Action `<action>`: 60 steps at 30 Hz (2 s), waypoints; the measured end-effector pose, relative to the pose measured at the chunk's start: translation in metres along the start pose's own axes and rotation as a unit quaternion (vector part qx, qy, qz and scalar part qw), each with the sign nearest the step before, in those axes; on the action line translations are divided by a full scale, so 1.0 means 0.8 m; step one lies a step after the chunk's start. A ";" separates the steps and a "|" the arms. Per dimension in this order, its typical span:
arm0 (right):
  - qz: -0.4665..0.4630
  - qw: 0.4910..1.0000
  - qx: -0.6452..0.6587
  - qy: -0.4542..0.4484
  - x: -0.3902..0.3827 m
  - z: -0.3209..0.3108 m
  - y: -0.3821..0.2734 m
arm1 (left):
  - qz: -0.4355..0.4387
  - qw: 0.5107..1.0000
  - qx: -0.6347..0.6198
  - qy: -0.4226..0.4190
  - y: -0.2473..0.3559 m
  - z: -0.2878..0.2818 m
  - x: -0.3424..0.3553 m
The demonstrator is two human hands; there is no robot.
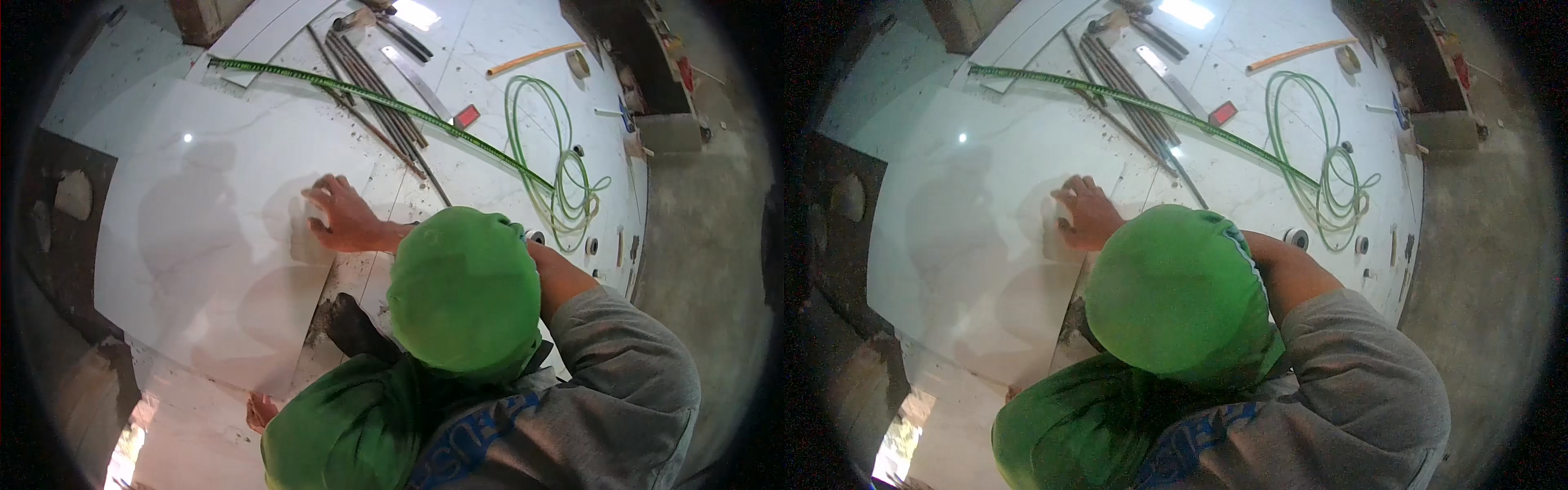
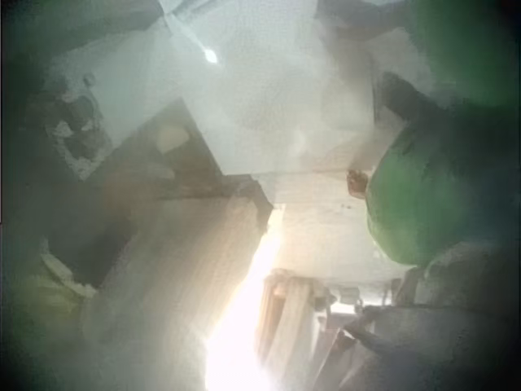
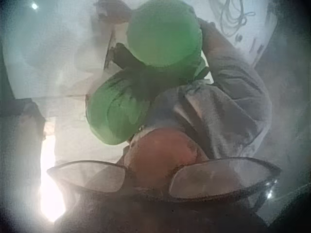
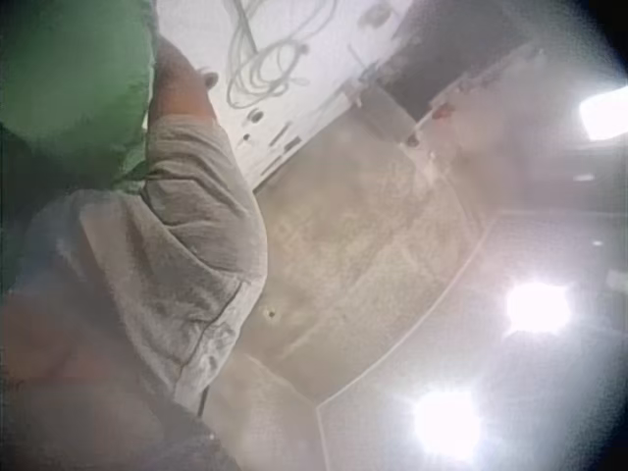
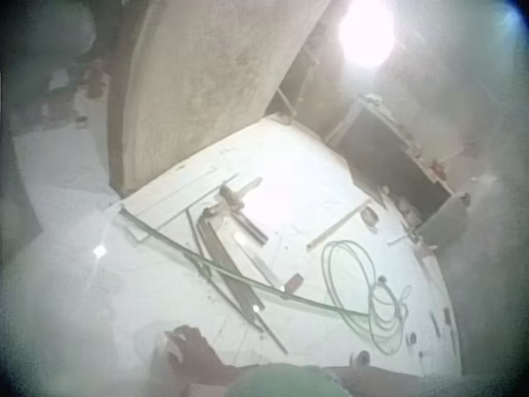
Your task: The person measures a white floor tile with a tape measure and marks cutting lines using a pencil and a metal square.
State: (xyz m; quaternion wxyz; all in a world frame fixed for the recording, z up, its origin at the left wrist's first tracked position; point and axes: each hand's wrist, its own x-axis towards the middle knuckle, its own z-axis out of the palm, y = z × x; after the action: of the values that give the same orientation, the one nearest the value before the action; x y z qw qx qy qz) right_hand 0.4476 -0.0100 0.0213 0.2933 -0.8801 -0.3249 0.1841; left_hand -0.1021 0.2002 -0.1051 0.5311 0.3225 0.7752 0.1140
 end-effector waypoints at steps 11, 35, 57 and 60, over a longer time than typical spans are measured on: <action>0.082 0.940 -0.212 0.255 0.014 -0.195 0.251 | 0.197 0.973 0.117 0.001 0.206 0.131 -0.189; -0.021 0.981 -0.192 -0.005 0.004 -0.316 0.379 | 0.206 0.837 0.408 -0.302 0.229 0.336 -0.467; 0.082 0.918 -0.369 -0.120 0.062 -0.284 0.347 | 0.034 0.829 0.285 -0.480 0.105 0.167 -0.527; 0.084 0.886 -0.452 -0.057 0.055 -0.328 0.380 | 0.060 0.816 0.330 -0.471 0.087 0.199 -0.489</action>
State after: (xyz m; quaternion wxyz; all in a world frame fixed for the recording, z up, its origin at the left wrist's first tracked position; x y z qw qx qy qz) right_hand 0.7550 -0.2718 0.0215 -0.1720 -0.9295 -0.3134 0.0908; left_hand 0.1562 -0.0157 0.1588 0.6853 0.5386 0.4004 -0.2826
